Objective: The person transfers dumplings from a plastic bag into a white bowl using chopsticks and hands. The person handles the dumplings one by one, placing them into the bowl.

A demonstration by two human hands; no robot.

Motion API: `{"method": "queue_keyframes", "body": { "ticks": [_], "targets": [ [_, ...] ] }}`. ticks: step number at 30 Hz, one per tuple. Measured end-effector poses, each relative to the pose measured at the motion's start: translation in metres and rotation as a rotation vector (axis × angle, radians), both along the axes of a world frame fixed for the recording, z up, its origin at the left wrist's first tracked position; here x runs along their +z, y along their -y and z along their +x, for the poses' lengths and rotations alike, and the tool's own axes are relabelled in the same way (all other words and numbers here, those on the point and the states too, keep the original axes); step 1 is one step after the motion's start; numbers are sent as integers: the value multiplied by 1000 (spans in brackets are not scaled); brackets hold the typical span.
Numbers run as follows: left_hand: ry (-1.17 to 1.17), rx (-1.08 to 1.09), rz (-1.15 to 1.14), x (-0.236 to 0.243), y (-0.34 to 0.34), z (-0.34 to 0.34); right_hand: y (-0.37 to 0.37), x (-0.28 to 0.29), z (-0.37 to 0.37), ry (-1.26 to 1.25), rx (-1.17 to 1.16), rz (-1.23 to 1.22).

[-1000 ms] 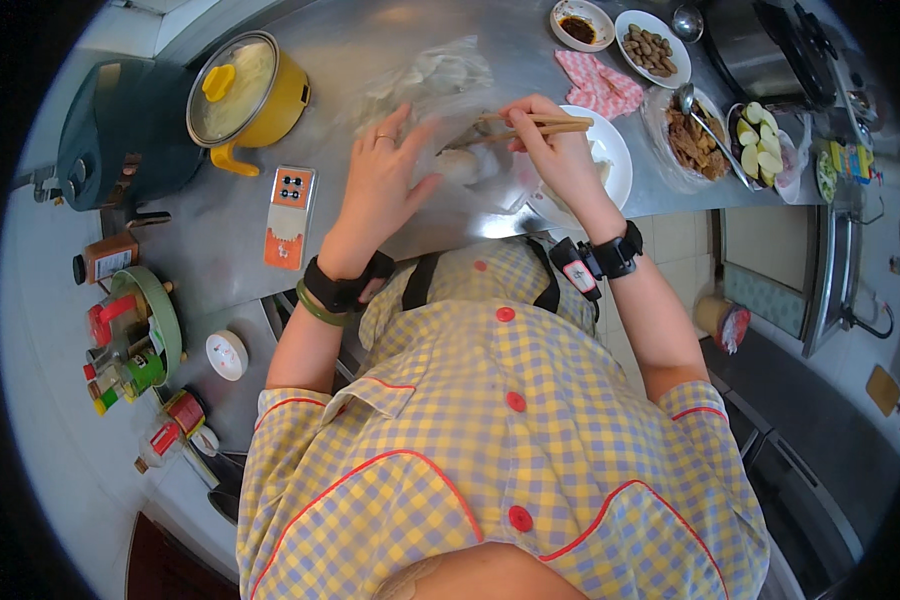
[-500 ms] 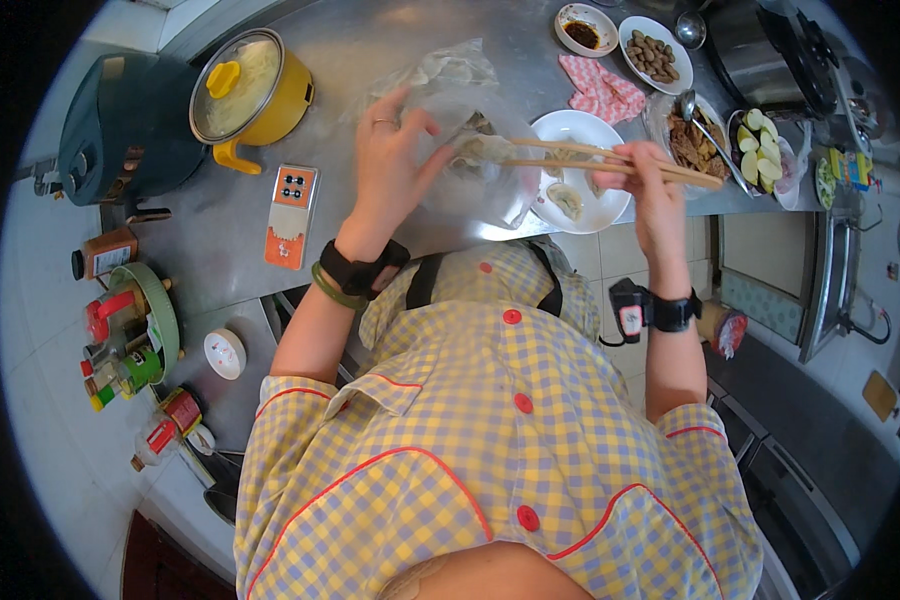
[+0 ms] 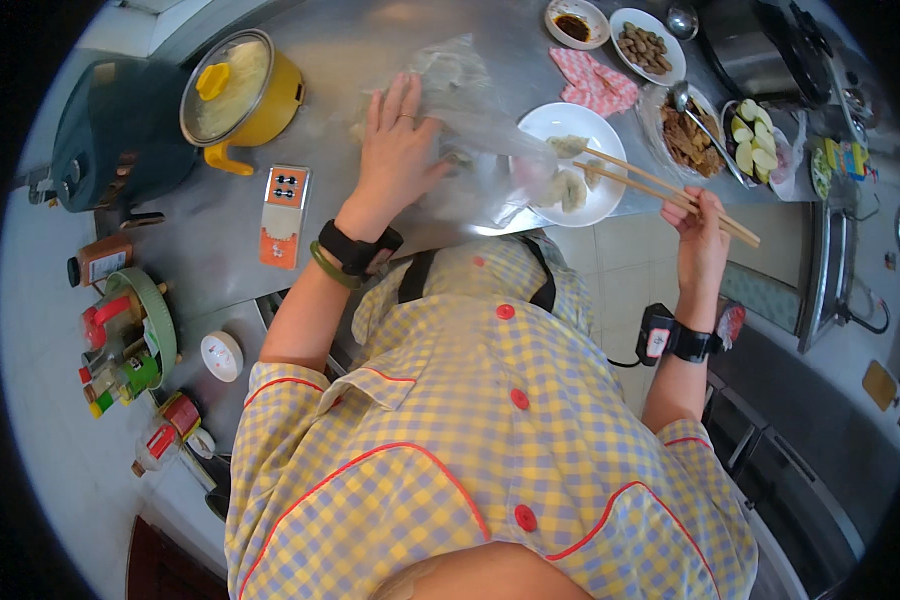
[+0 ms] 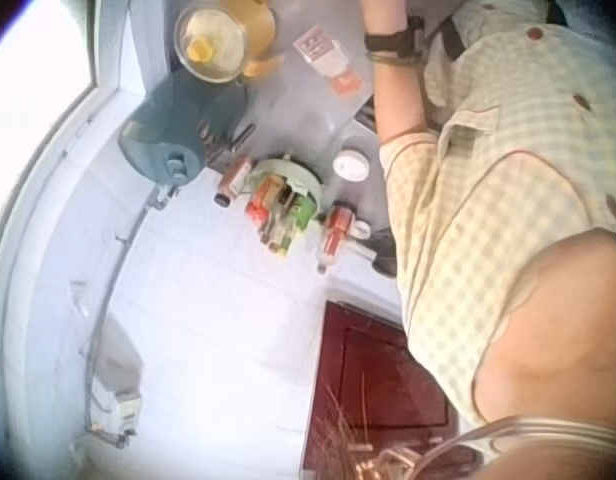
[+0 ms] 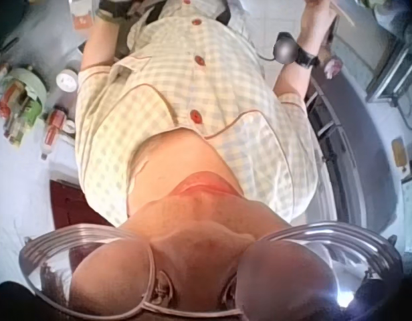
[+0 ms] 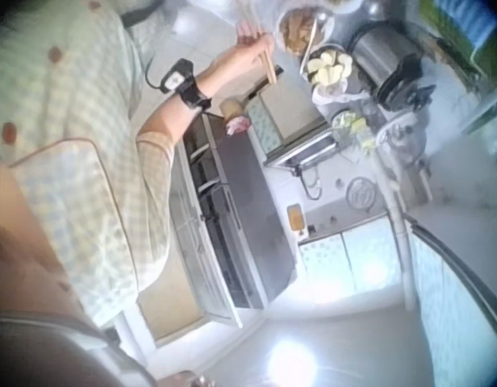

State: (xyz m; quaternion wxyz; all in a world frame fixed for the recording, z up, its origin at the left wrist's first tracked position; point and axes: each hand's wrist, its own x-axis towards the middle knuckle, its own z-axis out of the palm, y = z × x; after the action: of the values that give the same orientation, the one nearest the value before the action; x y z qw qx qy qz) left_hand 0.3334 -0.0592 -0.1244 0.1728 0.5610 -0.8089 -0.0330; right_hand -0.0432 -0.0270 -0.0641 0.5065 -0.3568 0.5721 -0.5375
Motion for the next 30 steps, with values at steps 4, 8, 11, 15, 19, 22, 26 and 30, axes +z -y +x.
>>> {"method": "queue_keyframes", "body": {
  "ticks": [4,8,11,15,19,22,26,30],
  "targets": [
    [-18,-4,4,-4,-2,-5,-1,3,5,-28,-54,-8],
    [-32,0,-35,1,0,-7,-7,11,-4,-71,20,-9],
    [19,-37,-83,-1,3,2,-5,21,22,-41,136,-28],
    [7,-89,-63,-4,-7,3,4,15,101,-52,322,-35],
    [4,-20,-14,3,-19,3,27,-37,137,-77,445,-25],
    [93,42,-44,10,-23,8,34,-45,147,-118,476,20],
    [109,62,-89,15,-25,14,35,-49,140,-134,470,35],
    [63,82,-67,14,-21,13,23,-12,107,1,326,66]
  ]
}}
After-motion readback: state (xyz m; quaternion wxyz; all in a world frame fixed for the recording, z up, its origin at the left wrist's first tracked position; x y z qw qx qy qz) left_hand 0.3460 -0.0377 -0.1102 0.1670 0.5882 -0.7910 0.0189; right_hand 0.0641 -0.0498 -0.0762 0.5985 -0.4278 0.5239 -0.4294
